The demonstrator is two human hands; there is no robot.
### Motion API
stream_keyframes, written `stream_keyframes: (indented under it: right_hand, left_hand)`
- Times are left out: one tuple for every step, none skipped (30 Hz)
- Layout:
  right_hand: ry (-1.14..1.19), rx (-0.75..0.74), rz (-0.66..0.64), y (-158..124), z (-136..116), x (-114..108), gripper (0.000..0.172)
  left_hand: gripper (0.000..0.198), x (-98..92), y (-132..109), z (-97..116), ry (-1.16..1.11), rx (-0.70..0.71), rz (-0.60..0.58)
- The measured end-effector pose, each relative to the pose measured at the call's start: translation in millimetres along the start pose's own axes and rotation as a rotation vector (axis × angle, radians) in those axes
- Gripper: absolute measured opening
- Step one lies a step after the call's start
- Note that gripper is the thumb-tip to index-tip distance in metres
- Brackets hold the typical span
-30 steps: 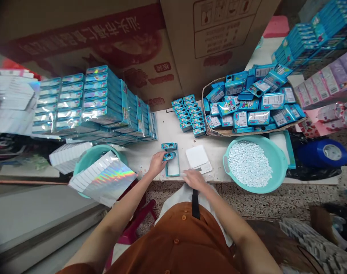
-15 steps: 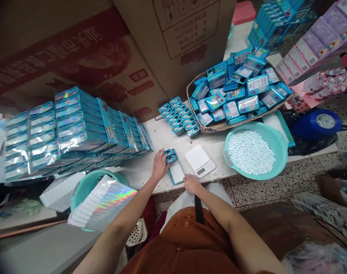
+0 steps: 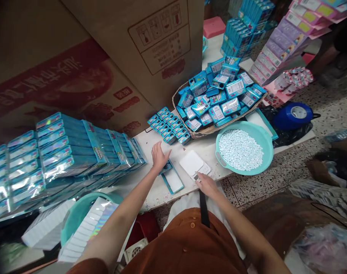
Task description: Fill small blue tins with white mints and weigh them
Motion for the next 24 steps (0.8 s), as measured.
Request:
stream_keyframes:
  right_hand:
    - [0.026,0.038,0.062,-8,8,-6,0.046]
    - [0.049,0.074,0.119,-17,15,-11,0.046]
    - [0.071,0.109,0.173,-26,22,-15,0.046]
    - [0.094,0.144,0.226,-36,28,-17,0.046]
    - [0.119,0.176,0.276,-46,34,-19,0.046]
    - [0.146,0.205,0.322,-56,38,-19,0.046]
    - [0.172,0.230,0.360,-65,42,-18,0.046]
    - [0.196,0.248,0.392,-74,45,-17,0.046]
    - [0.214,0.261,0.415,-82,48,-16,0.046]
    - [0.227,0.269,0.431,-89,50,-15,0.046]
    - [0.235,0.277,0.445,-95,51,-14,0.045]
    - [0.240,0.285,0.457,-100,53,-15,0.045]
    - [0.245,0.296,0.468,-104,55,-16,0.045]
    - [0.253,0.308,0.479,-107,57,-18,0.045]
    - [0.262,0.321,0.491,-109,59,-21,0.046]
    - [0.270,0.333,0.504,-110,62,-25,0.046]
    - [0.275,0.343,0.517,-111,64,-30,0.047]
    - [0.276,0.349,0.532,-110,68,-35,0.048]
    - [0.273,0.352,0.545,-109,71,-41,0.048]
    - [0.267,0.349,0.555,-107,74,-47,0.048]
    - [0.258,0.341,0.562,-105,77,-53,0.048]
    - [0.248,0.326,0.565,-102,81,-60,0.049]
    - [0.238,0.310,0.565,-99,84,-66,0.049]
    - [0.228,0.292,0.562,-96,87,-73,0.048]
  left_hand:
    - [0.067,4.7,13,4,-0.031,-0.059,0.015]
    - [0.066,10.2,25,7,-0.058,-0.116,0.018]
    - [0.067,16.1,34,10,-0.078,-0.165,0.010]
    - [0.069,21.7,40,12,-0.089,-0.207,-0.003]
    - [0.069,26.7,45,13,-0.090,-0.245,-0.015]
    - [0.068,30.8,48,14,-0.082,-0.282,-0.025]
    - [0.065,33.9,50,14,-0.065,-0.316,-0.033]
    - [0.060,36.0,51,14,-0.043,-0.342,-0.044]
    - [0.054,37.2,51,15,-0.016,-0.357,-0.065]
    - [0.048,37.3,51,15,0.015,-0.358,-0.093]
    - [0.043,36.1,50,16,0.046,-0.345,-0.124]
    - [0.039,33.1,49,17,0.077,-0.324,-0.144]
    - [0.036,28.1,46,18,0.105,-0.297,-0.148]
    - [0.035,21.2,41,20,0.126,-0.266,-0.134]
    - [0.035,12.5,35,22,0.140,-0.231,-0.105]
    - [0.036,2.6,27,24,0.146,-0.193,-0.068]
    - [0.037,-7.8,17,28,0.143,-0.154,-0.031]
    - [0.038,-17.7,6,32,0.132,-0.116,0.001]
    - [0.039,-26.3,-6,38,0.111,-0.084,0.022]
    - [0.039,-32.7,-20,44,0.082,-0.059,0.035]
    - [0.039,-36.6,-33,52,0.049,-0.037,0.038]
    - [0.039,-37.6,-46,60,0.015,-0.021,0.033]
    - [0.038,-35.8,-58,69,-0.017,-0.011,0.024]
    - [0.037,-31.7,-69,77,-0.044,-0.007,0.012]
Point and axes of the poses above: each hand's wrist, its own y-axis towards the middle knuckle, its own x-axis out of the palm, z = x × y, the point moved 2 cm from there along y, towards the middle knuckle, and after that the axes turned 1 degree about -z, right-handed, at the moved point
